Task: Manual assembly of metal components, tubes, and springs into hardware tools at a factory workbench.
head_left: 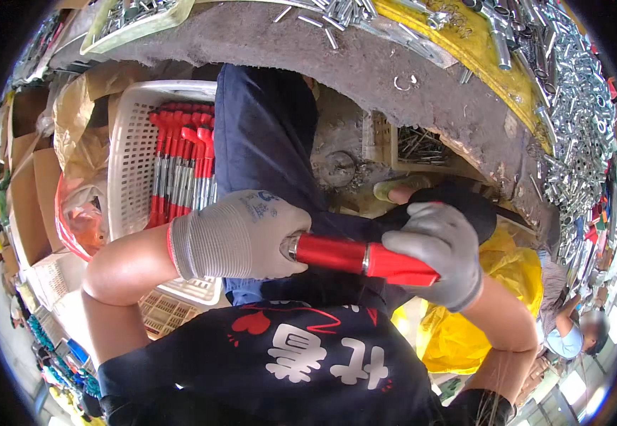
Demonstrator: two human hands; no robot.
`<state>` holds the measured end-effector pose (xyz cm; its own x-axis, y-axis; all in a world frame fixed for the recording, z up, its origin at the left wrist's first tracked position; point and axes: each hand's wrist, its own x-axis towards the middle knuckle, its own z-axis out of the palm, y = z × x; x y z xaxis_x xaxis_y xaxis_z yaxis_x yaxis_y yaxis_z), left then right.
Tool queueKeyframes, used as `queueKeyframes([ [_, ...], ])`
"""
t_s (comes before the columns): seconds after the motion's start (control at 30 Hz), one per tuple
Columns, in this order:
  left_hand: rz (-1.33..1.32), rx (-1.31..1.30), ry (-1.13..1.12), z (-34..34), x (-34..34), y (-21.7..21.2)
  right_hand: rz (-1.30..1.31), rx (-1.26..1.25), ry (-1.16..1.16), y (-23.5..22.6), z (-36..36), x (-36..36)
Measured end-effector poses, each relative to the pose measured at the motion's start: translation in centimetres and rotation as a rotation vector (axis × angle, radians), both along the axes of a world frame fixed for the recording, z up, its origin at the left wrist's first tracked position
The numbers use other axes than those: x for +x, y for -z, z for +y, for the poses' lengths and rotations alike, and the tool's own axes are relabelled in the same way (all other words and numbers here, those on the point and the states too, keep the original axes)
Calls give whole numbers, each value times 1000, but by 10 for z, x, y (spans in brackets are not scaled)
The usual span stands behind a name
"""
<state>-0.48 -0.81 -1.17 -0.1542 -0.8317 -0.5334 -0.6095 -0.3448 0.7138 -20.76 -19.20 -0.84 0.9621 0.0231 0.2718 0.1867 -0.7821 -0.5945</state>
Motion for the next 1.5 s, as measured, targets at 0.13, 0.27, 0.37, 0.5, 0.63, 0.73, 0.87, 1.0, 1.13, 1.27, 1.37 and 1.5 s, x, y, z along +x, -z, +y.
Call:
queueKeyframes([
  [0.13, 73, -4, 142, -5, 5, 5, -32, -180, -127, -11, 0, -6],
  [0.27, 584, 376, 248, -21, 5, 17, -188, -360, -281, -29, -5, 0],
  [0.37, 911, 529, 267, -8, -10, 39, -321, -535, -504, -54, -5, 8],
  [0.5, 939, 489, 300, -13, -7, 29, -439, -570, -526, -60, -9, 22],
  [0.63, 178, -107, -25, -11, 4, 16, 470, 359, 144, -31, -6, 6],
  [0.73, -400, -584, -218, -5, -6, 18, 915, 1213, 532, -22, -2, 7],
  [0.87, -613, -598, -152, -3, -5, 18, 898, 1365, 619, -16, 7, 10],
  [1.0, 101, 28, -65, -13, 3, 13, 64, -61, 81, -9, -5, 16],
  [1.13, 854, 478, 167, -11, 12, 28, -224, -391, -235, -35, -5, 21],
  [1.27, 864, 505, 239, -20, 7, 21, -395, -491, -245, -51, 1, 24],
  [1.37, 942, 529, 274, -19, 2, 23, -561, -578, -285, -54, 6, 29],
  [1.5, 940, 384, 239, -9, 4, 13, -472, -333, -355, -61, 6, 35],
])
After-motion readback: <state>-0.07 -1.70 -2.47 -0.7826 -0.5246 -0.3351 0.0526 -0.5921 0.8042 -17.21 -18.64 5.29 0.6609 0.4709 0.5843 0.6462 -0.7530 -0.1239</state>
